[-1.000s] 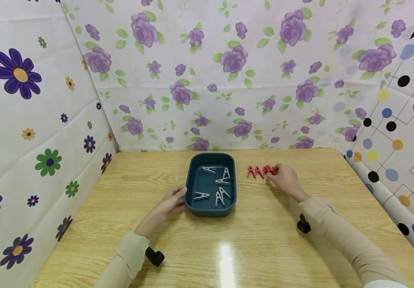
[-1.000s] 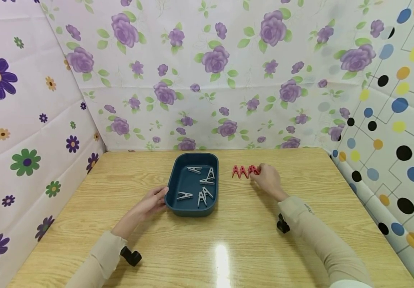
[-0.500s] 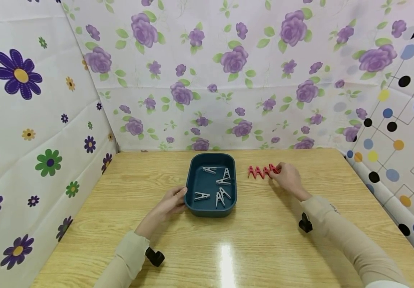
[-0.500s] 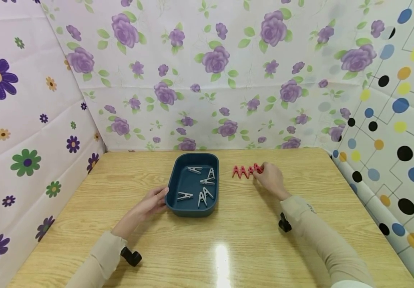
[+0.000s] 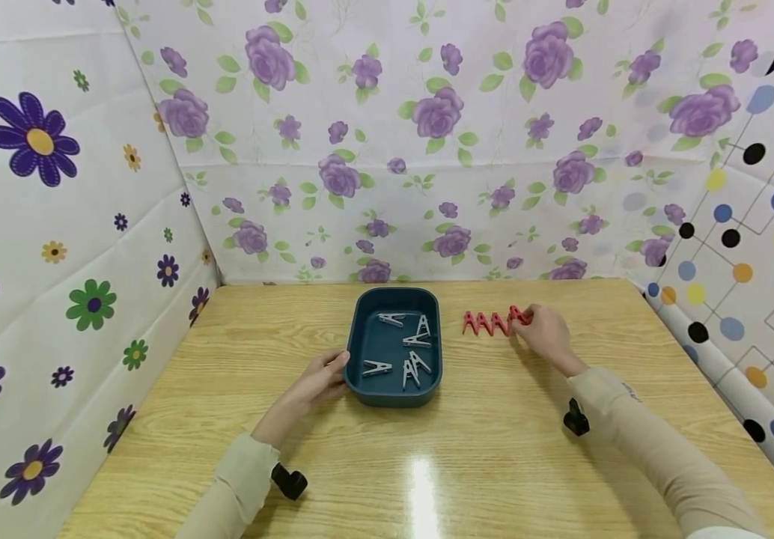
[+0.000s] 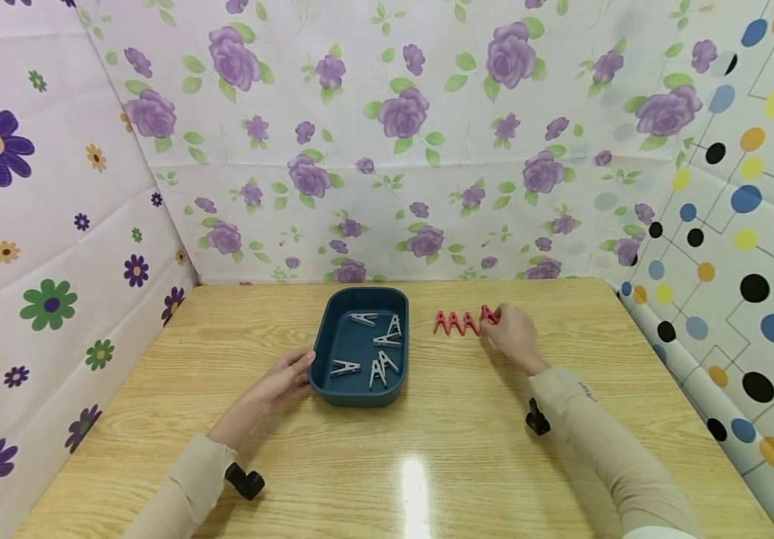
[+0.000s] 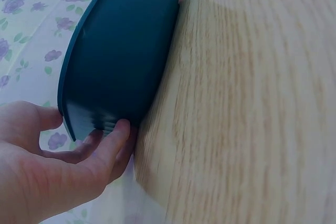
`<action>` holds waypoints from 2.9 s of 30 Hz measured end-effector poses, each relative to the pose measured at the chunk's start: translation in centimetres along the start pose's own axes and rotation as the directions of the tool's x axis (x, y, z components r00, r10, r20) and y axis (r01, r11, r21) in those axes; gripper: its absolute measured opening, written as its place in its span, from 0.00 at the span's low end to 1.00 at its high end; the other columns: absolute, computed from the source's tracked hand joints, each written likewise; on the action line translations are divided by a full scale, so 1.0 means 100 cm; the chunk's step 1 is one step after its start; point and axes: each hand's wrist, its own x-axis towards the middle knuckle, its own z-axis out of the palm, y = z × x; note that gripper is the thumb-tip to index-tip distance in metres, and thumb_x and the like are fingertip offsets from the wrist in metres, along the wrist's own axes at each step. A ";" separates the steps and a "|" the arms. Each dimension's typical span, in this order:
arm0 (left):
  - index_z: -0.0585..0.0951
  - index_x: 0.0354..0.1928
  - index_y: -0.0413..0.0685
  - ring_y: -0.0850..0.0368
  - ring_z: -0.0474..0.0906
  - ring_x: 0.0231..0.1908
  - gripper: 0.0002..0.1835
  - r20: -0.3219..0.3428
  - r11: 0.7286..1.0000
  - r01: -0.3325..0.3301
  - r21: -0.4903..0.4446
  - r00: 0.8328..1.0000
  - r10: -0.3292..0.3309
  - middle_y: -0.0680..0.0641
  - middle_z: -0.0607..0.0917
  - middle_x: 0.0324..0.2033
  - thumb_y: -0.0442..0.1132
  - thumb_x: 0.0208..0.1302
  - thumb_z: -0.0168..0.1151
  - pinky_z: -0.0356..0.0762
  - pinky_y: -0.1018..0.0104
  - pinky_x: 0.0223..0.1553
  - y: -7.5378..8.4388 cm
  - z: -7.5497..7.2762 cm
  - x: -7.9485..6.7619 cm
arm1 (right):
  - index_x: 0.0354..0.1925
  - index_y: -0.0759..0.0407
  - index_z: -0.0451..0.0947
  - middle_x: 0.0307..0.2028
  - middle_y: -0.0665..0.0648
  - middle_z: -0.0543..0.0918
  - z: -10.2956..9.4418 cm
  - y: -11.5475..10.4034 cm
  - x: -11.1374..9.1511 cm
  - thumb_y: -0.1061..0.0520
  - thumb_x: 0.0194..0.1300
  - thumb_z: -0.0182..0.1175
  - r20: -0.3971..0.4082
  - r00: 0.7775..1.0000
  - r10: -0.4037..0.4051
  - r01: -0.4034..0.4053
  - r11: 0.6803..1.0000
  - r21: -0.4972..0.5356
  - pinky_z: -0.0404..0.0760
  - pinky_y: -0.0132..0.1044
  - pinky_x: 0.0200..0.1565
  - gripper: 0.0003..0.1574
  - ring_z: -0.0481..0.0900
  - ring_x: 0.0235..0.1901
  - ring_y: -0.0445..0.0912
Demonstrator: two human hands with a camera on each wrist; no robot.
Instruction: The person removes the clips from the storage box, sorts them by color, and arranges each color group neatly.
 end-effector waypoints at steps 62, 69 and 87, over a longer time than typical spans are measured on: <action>0.58 0.71 0.35 0.57 0.80 0.48 0.34 0.008 1.000 -0.004 -0.017 1.000 0.005 0.31 0.74 0.60 0.50 0.74 0.49 0.80 0.64 0.50 -0.001 0.000 -0.001 | 0.23 0.60 0.73 0.15 0.54 0.73 -0.012 0.033 0.000 0.46 0.65 0.59 -0.004 0.978 0.209 -0.208 0.972 -0.114 0.60 0.33 0.14 0.22 0.66 0.14 0.45; 0.58 0.72 0.38 0.57 0.80 0.49 0.32 0.010 1.000 0.007 -0.023 1.000 -0.007 0.33 0.74 0.61 0.49 0.75 0.48 0.80 0.65 0.50 0.000 0.000 0.000 | 0.25 0.62 0.74 0.17 0.56 0.75 -0.014 0.032 -0.001 0.47 0.66 0.59 0.009 0.981 0.195 -0.192 0.974 -0.123 0.61 0.33 0.14 0.21 0.67 0.14 0.45; 0.59 0.72 0.39 0.53 0.79 0.52 0.30 0.007 1.000 0.005 -0.018 1.000 -0.005 0.32 0.72 0.62 0.49 0.76 0.47 0.80 0.63 0.52 0.001 0.001 0.000 | 0.24 0.60 0.72 0.18 0.56 0.76 -0.012 0.034 -0.004 0.49 0.69 0.53 0.020 0.977 0.211 -0.207 0.971 -0.119 0.63 0.35 0.15 0.20 0.68 0.17 0.46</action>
